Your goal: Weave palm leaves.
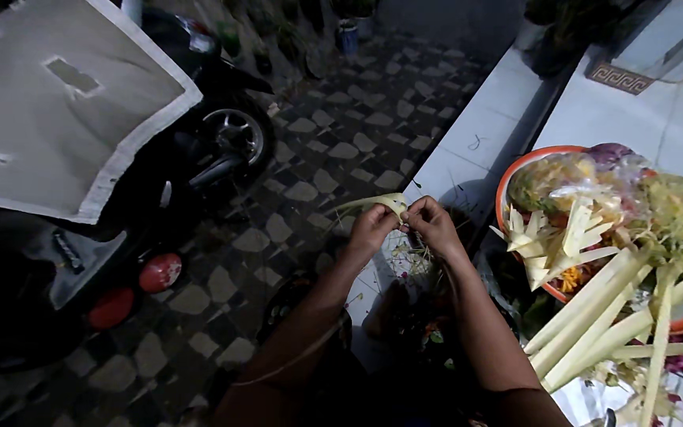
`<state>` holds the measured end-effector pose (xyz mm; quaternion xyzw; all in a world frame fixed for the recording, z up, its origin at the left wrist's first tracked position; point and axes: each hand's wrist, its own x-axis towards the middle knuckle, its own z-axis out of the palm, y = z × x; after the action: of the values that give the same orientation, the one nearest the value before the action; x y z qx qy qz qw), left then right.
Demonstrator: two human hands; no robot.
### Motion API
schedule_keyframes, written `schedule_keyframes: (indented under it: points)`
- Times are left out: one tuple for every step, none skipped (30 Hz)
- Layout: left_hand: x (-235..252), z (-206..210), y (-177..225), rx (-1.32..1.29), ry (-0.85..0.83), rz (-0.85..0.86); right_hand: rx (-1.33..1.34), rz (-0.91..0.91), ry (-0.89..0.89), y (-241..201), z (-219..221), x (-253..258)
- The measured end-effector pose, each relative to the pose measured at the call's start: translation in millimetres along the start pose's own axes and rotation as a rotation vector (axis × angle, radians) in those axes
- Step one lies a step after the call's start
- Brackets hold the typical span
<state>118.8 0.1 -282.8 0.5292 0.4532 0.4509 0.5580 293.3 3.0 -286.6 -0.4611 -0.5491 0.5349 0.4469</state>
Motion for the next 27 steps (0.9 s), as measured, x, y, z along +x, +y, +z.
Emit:
schedule_keyframes:
  points:
    - [-1.7,0.3,0.8,0.05,-0.008,0.031,0.012,0.009,0.009,0.3,0.1,-0.3]
    - [-3.5,1.4,3.4,0.072,-0.013,0.041,0.018,0.015,0.015,0.1,0.2,-0.7]
    - [-4.6,3.1,5.9,0.08,-0.009,0.032,0.022,0.019,0.017,-0.1,0.9,-1.1]
    - [-4.2,4.6,6.4,0.083,0.002,0.01,0.024,0.016,0.008,-0.4,1.0,-1.1]
    - [-2.5,5.4,4.8,0.098,0.021,-0.011,0.026,0.006,-0.008,0.0,0.4,-0.3]
    - [0.2,4.7,0.5,0.122,0.037,-0.024,0.033,-0.007,-0.028,1.4,-0.6,1.7]
    - [2.3,3.8,-3.0,0.152,0.042,-0.024,0.045,-0.021,-0.045,3.7,-1.4,4.2]
    - [3.3,3.3,-3.4,0.165,0.038,-0.029,0.058,-0.025,-0.058,5.6,-1.9,5.9]
    - [3.3,3.0,-0.8,0.175,0.023,-0.042,0.084,-0.015,-0.062,5.5,-2.7,6.7]
    - [2.3,2.7,4.2,0.189,-0.002,-0.058,0.115,-0.006,-0.06,4.3,-4.5,7.1]
    - [1.8,1.8,8.7,0.201,-0.029,-0.069,0.152,0.002,-0.047,3.5,-7.5,7.9]
    - [2.2,-0.7,11.7,0.207,-0.058,-0.078,0.206,0.004,-0.015,3.2,-12.1,9.4]
    - [3.6,-4.6,13.8,0.201,-0.079,-0.09,0.277,-0.001,0.032,2.6,-18.4,11.4]
    - [4.9,-9.4,16.4,0.196,-0.09,-0.105,0.352,-0.01,0.089,1.6,-27.1,13.0]
    - [6.2,-15.8,19.0,0.195,-0.086,-0.115,0.441,-0.02,0.138,1.6,-39.3,14.4]
    - [7.1,-22.4,23.0,0.213,-0.064,-0.121,0.543,-0.031,0.195,1.1,-52.2,15.4]
    - [8.4,-29.8,26.5,0.238,-0.024,-0.12,0.639,-0.04,0.253,-0.4,-65.6,15.3]
    - [10.9,-39.4,27.4,0.282,0.02,-0.106,0.727,-0.048,0.304,-2.1,-79.4,13.5]
    - [13.4,-50.7,27.9,0.326,0.055,-0.091,0.81,-0.069,0.353,-2.6,-92.6,12.1]
    - [15.7,-62.7,27.8,0.366,0.094,-0.081,0.883,-0.1,0.401,-2.2,-105.3,10.1]
    - [17.7,-74.5,27.5,0.414,0.138,-0.073,0.933,-0.132,0.443,-1.8,-116.9,7.6]
    - [19.3,-86.3,26.9,0.464,0.183,-0.076,0.977,-0.166,0.478,-1.1,-127.1,4.8]
    - [20.8,-97.7,26.0,0.493,0.221,-0.078,1.022,-0.201,0.502,0.5,-136.2,2.3]
    - [20.9,-106.8,27.0,0.5,0.255,-0.084,1.055,-0.234,0.529,2.3,-143.6,0.4]
    - [19.8,-113.5,29.4,0.492,0.29,-0.091,1.072,-0.264,0.542,5.1,-150.8,-1.2]
    - [18.6,-119.7,31.5,0.476,0.334,-0.1,1.083,-0.293,0.564,6.8,-156.6,-2.9]
    - [17.7,-126.3,32.6,0.448,0.383,-0.108,1.09,-0.322,0.594,7.4,-161.4,-5.1]
